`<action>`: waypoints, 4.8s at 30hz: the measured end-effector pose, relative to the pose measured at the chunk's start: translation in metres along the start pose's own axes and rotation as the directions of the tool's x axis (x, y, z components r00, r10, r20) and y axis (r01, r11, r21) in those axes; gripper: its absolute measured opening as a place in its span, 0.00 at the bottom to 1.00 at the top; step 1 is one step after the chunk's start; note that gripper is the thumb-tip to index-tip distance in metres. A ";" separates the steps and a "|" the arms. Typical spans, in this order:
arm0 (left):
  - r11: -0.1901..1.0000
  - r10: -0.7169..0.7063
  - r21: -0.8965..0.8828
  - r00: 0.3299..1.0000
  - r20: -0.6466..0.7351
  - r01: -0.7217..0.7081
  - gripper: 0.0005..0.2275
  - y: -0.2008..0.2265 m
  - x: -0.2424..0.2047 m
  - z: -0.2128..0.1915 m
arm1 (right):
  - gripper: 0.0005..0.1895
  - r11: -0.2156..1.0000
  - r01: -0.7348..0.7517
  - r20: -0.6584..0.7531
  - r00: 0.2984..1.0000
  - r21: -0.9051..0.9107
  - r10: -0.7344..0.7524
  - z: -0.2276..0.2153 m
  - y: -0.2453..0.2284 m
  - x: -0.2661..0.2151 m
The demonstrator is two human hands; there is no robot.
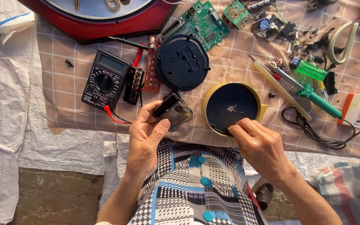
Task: The person assembles a small clock mechanism by hand, placing a circular faceplate into a yellow housing and securing it with a black backplate. They use a plastic tool to press the backplate into place.
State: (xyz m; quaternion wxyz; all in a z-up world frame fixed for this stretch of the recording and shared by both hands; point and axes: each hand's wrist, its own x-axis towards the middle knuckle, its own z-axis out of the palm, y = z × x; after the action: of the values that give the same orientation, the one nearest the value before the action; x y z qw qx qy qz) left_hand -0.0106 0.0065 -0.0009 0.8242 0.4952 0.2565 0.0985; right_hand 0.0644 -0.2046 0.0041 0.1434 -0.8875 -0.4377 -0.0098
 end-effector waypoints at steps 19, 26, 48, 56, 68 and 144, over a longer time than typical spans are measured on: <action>1.000 -0.009 0.025 1.000 0.016 0.009 0.13 -0.003 -0.001 0.004 | 0.03 0.999 -0.033 -0.025 0.999 0.008 0.033 -0.001 0.008 0.001; 0.983 -0.137 -0.070 0.938 0.318 0.167 0.16 0.000 -0.001 0.012 | 0.10 0.854 -0.298 -0.151 0.908 0.427 0.392 -0.048 -0.011 0.003; 0.866 -0.061 0.466 0.886 0.460 -0.183 0.19 0.010 0.002 0.060 | 0.30 0.975 -0.198 -0.089 0.974 0.100 0.207 -0.028 0.007 -0.003; 0.837 0.054 0.513 0.962 0.268 -0.189 0.14 0.018 0.012 0.032 | 0.28 0.964 -0.241 -0.046 0.970 -0.112 0.237 -0.009 0.010 0.011; 0.823 -0.016 0.548 0.956 0.293 -0.154 0.19 0.003 0.010 0.034 | 0.28 0.906 -0.395 -0.106 0.905 0.155 0.413 -0.021 0.017 0.001; -0.145 0.241 0.830 0.795 0.557 -0.538 0.31 -0.014 0.101 0.003 | 0.19 0.570 -0.565 -0.132 0.631 0.597 0.764 0.001 0.018 -0.054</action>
State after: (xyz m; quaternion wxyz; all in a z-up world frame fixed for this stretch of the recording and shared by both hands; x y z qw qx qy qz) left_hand 0.0759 0.0394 -0.0444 0.1859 0.9792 -0.0042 0.0813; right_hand 0.0445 -0.2567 -0.0087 0.4423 -0.8967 -0.0126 -0.0097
